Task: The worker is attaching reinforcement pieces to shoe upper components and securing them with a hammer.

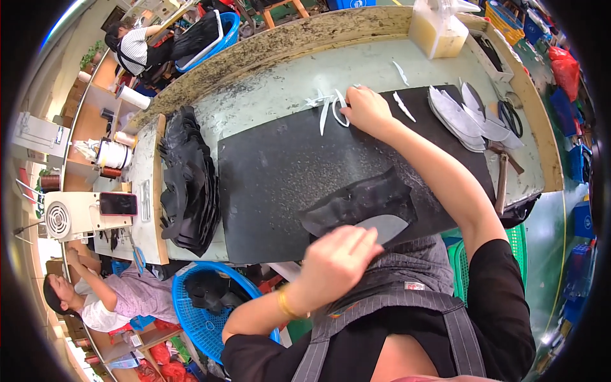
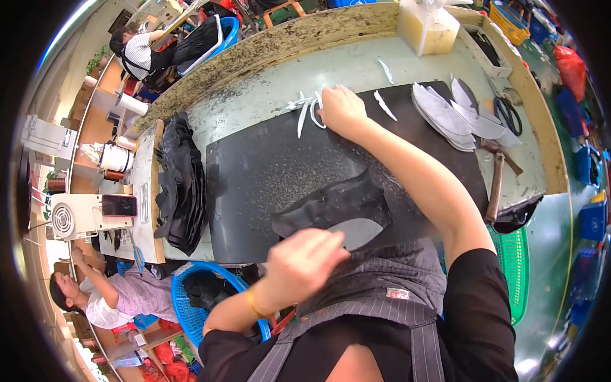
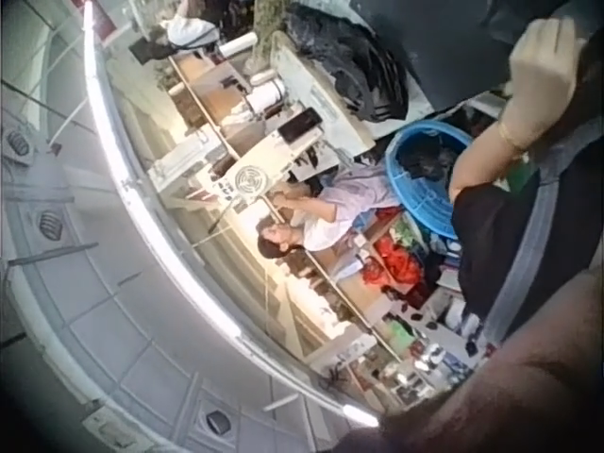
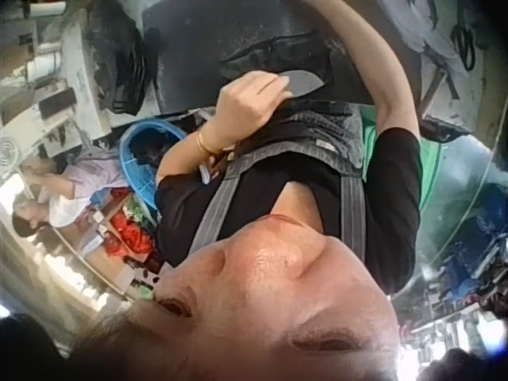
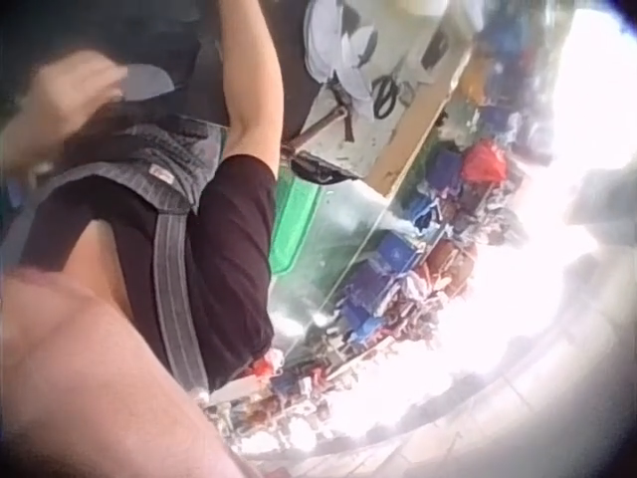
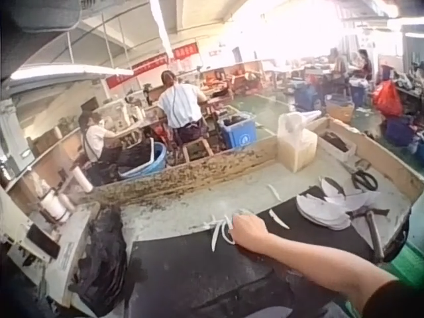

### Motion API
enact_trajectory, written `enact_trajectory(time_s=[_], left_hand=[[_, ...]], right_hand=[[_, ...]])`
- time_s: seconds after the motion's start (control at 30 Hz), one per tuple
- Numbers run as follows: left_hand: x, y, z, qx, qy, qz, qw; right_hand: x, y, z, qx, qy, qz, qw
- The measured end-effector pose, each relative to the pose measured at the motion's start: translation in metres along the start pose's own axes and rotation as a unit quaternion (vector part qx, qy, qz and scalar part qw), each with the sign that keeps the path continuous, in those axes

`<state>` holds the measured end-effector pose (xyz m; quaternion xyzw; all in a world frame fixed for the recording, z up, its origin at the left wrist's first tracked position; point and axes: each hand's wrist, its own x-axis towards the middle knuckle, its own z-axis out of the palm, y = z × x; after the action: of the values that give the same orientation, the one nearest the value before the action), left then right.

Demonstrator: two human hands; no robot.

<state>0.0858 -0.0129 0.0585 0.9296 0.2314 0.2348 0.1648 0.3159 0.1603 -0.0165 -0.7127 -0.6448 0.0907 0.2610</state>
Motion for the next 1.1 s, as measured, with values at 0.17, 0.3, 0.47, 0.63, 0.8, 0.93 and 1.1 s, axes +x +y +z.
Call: enact_trajectory(time_s=[0.17,0.3,0.47,0.63,0.8,0.93,1.1], left_hand=[[0.079,-0.116,0.003,0.099,0.034,0.007,0.995],[0.106,-0.165,0.034,0.114,-0.029,-0.019,0.993],[0.112,-0.172,0.043,0.146,-0.032,-0.030,0.988],[0.109,-0.163,0.044,0.155,-0.064,-0.056,0.984],[0.093,-0.148,0.013,0.149,0.142,0.023,0.978],[0.027,-0.045,-0.026,0.078,0.251,0.131,0.956],[-0.064,-0.005,0.028,0.112,0.045,0.029,0.992]], right_hand=[[0.010,0.019,0.027,-0.031,0.051,-0.079,0.995],[0.006,0.022,0.011,0.139,0.023,0.013,0.990],[-0.014,0.039,-0.027,0.205,-0.052,0.102,0.972],[-0.062,0.035,-0.077,0.271,-0.049,0.119,0.954],[-0.114,0.009,-0.115,0.530,-0.071,0.121,0.836],[-0.185,-0.005,-0.128,0.560,-0.064,0.104,0.820],[-0.227,-0.063,-0.088,0.462,-0.100,0.077,0.878]])
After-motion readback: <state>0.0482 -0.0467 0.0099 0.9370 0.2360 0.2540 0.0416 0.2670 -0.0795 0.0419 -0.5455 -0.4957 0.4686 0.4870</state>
